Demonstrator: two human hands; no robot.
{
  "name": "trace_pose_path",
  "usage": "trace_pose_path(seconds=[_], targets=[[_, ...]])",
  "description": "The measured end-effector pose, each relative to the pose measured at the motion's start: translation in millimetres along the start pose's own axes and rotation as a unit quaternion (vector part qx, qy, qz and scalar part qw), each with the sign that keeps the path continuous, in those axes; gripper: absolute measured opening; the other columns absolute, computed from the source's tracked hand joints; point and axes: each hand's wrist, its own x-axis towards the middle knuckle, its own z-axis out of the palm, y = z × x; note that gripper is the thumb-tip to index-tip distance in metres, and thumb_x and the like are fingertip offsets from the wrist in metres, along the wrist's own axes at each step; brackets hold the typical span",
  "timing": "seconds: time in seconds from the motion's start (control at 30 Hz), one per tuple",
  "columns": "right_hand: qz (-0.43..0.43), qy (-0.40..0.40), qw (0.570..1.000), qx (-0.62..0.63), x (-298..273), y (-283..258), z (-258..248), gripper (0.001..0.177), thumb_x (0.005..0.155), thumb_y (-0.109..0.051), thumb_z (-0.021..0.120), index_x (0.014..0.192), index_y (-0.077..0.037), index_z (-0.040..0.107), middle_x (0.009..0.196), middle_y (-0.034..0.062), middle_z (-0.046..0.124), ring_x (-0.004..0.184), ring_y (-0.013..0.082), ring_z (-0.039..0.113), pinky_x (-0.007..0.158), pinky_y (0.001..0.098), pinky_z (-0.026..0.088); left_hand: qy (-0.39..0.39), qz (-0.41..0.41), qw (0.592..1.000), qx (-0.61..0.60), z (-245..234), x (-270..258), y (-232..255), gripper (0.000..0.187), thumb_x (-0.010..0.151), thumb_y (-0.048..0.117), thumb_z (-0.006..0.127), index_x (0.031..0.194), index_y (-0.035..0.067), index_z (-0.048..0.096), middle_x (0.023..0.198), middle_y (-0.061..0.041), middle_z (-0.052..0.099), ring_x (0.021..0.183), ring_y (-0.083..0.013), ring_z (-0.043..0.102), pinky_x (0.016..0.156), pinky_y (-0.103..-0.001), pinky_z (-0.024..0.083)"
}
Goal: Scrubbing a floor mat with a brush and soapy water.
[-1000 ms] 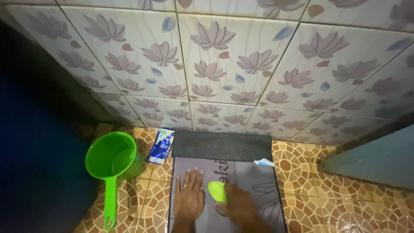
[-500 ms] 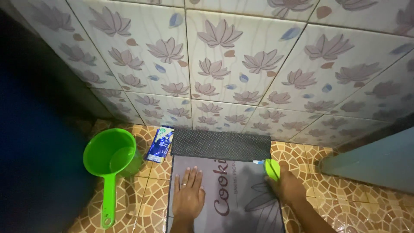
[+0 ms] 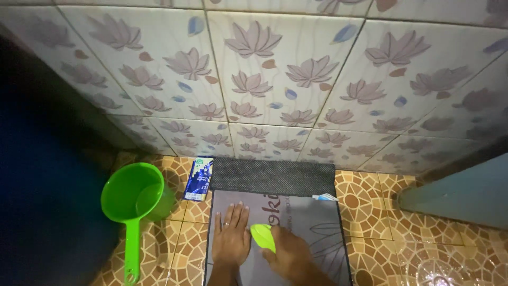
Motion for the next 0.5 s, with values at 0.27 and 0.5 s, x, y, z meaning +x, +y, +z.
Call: trace_pose_path(seconds=[0.27,0.5], targets=[[0.010,0.201,0.977,-0.070,34,88,-19,0.058,0.082,-0.047,0.072,0.121,-0.009,0.054,0.114,0.0186,0.068,0.100,0.0414,0.069,0.081,0.0520,0.055,0.009,0.013,1.000,0.017,-2,6,-3,0.060,0.092,0.029,0.046,0.150,0.013,0.043,0.159,-0.007,0.038,0.149,-0.0275,0.029,0.122,-0.057,0.013],[0.126,0.106,0.986,-0.037,16,35,-48,0.059,0.084,-0.050,0.072,0.119,-0.009,0.052,0.111,0.0224,0.070,0.104,0.0436,0.068,0.086,0.0529,0.055,-0.005,0.009,1.000,0.007,0,10,-4,0.063,0.090,0.031,0.048,0.150,0.012,0.041,0.158,-0.008,0.037,0.148,-0.0284,0.028,0.120,-0.058,0.012]])
